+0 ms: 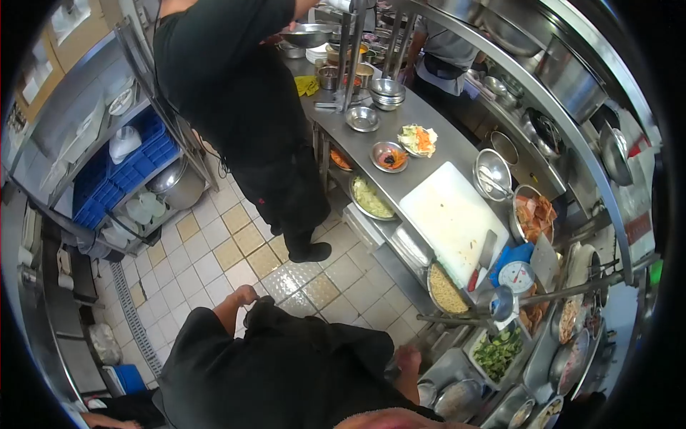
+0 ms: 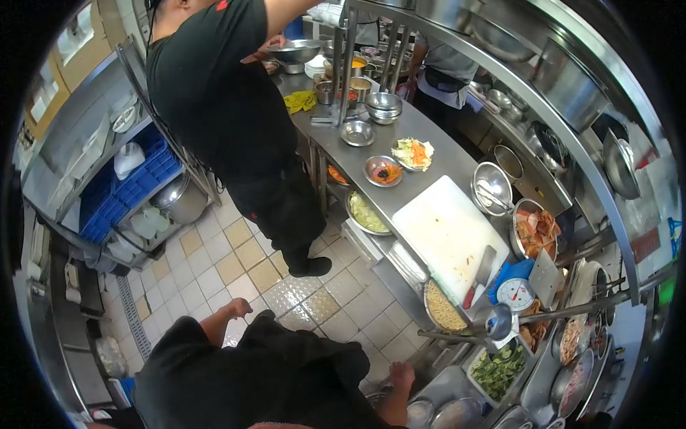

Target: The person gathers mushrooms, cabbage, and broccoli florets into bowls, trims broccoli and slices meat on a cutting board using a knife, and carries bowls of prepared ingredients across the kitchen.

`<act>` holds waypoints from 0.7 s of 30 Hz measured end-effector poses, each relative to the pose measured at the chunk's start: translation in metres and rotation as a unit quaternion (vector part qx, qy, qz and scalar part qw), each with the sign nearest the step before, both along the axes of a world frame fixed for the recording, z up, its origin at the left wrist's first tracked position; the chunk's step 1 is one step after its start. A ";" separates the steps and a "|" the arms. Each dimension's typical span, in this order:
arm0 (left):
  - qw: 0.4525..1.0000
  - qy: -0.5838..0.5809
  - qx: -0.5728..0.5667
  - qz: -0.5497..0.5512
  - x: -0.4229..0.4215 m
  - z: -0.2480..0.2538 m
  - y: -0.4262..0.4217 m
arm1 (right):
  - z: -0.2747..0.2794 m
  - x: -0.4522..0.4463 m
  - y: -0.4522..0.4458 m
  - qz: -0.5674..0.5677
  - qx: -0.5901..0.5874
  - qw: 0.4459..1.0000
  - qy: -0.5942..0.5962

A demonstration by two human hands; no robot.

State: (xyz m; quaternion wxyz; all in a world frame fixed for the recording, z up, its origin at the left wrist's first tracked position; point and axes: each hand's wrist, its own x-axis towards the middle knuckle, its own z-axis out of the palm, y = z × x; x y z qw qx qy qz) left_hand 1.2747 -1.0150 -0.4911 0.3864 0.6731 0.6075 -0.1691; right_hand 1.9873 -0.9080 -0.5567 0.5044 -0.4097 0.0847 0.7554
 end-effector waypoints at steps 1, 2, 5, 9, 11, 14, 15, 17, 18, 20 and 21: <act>0.998 -0.009 0.042 -0.038 -0.019 -0.023 -0.005 | 0.007 -0.024 -0.013 -0.008 -0.039 0.999 -0.022; 0.993 -0.017 0.083 -0.080 -0.043 -0.054 -0.013 | 0.021 -0.055 -0.025 -0.020 -0.078 0.996 -0.040; 0.974 -0.108 0.179 -0.083 -0.099 -0.065 -0.030 | 0.027 -0.134 -0.050 -0.024 -0.188 0.972 -0.142; 0.970 -0.167 -0.001 0.176 -0.175 -0.082 -0.064 | 0.054 -0.238 -0.069 0.006 -0.241 0.939 -0.245; 0.974 -0.130 -0.080 0.167 -0.222 -0.112 -0.085 | 0.071 -0.280 -0.075 0.028 -0.249 0.936 -0.249; 0.966 -0.089 -0.190 0.152 -0.265 -0.095 -0.100 | 0.001 -0.275 -0.103 0.237 -0.128 0.953 -0.137; 0.962 -0.074 -0.223 0.140 -0.277 -0.084 -0.102 | 0.025 -0.303 -0.103 0.260 -0.164 0.913 -0.267; 0.919 -0.080 -0.280 0.267 -0.287 -0.072 -0.100 | 0.042 -0.318 -0.108 0.306 -0.166 0.889 -0.297; 0.884 -0.067 -0.309 0.345 -0.289 -0.060 -0.101 | 0.048 -0.326 -0.109 0.330 -0.168 0.876 -0.309; 0.856 -0.129 -0.247 0.435 -0.300 -0.060 -0.112 | 0.066 -0.342 -0.105 0.330 -0.180 0.857 -0.353; 0.857 -0.164 -0.274 0.405 -0.310 -0.068 -0.113 | 0.074 -0.346 -0.099 0.331 -0.186 0.846 -0.374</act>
